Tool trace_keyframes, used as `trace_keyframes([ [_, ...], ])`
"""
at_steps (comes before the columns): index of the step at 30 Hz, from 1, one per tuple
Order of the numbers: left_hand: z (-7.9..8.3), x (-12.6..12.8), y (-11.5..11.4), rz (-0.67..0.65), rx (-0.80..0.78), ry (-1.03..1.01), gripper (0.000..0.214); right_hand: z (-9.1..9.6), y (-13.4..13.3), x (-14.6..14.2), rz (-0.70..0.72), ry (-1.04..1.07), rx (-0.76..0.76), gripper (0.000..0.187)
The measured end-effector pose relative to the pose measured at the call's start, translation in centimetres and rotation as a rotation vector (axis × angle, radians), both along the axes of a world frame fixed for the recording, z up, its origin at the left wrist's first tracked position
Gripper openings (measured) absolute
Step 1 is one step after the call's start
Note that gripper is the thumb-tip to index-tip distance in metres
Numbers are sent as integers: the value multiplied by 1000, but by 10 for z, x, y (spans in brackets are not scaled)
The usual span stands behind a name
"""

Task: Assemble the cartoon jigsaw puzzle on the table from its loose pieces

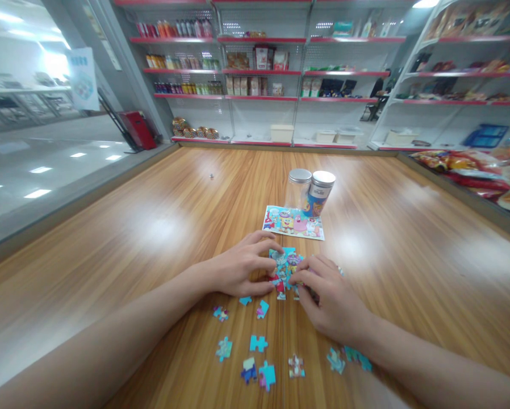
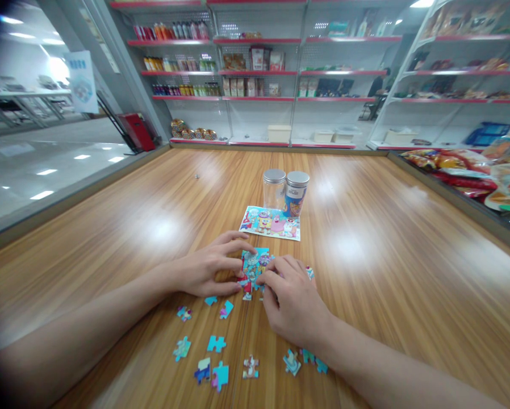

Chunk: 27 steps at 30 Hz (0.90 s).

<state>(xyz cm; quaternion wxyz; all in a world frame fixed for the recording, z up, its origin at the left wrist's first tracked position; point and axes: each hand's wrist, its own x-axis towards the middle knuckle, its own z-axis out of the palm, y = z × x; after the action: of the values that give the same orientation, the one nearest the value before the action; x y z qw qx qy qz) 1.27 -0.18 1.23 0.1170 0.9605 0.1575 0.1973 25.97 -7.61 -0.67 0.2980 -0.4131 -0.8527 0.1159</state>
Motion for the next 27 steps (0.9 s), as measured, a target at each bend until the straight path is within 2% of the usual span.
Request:
trace_keyframes([
  [6, -1, 0, 0, 13, -9, 24, 19, -1, 1, 0, 1, -9, -2, 20],
  [11, -3, -1, 2, 3, -24, -47, 19, -1, 2, 0, 2, -6, 0, 20],
  [15, -4, -1, 3, 27, -39, -91, 29, 0, 2, 0, 4, -9, -2, 21],
  [21, -6, -2, 4, 6, -44, -124, 16, 0, 1, 0, 4, 1, -4, 21],
  [27, -9, -2, 6, -15, -40, -159, 16, -1, 1, 0, 6, -4, -6, 21],
])
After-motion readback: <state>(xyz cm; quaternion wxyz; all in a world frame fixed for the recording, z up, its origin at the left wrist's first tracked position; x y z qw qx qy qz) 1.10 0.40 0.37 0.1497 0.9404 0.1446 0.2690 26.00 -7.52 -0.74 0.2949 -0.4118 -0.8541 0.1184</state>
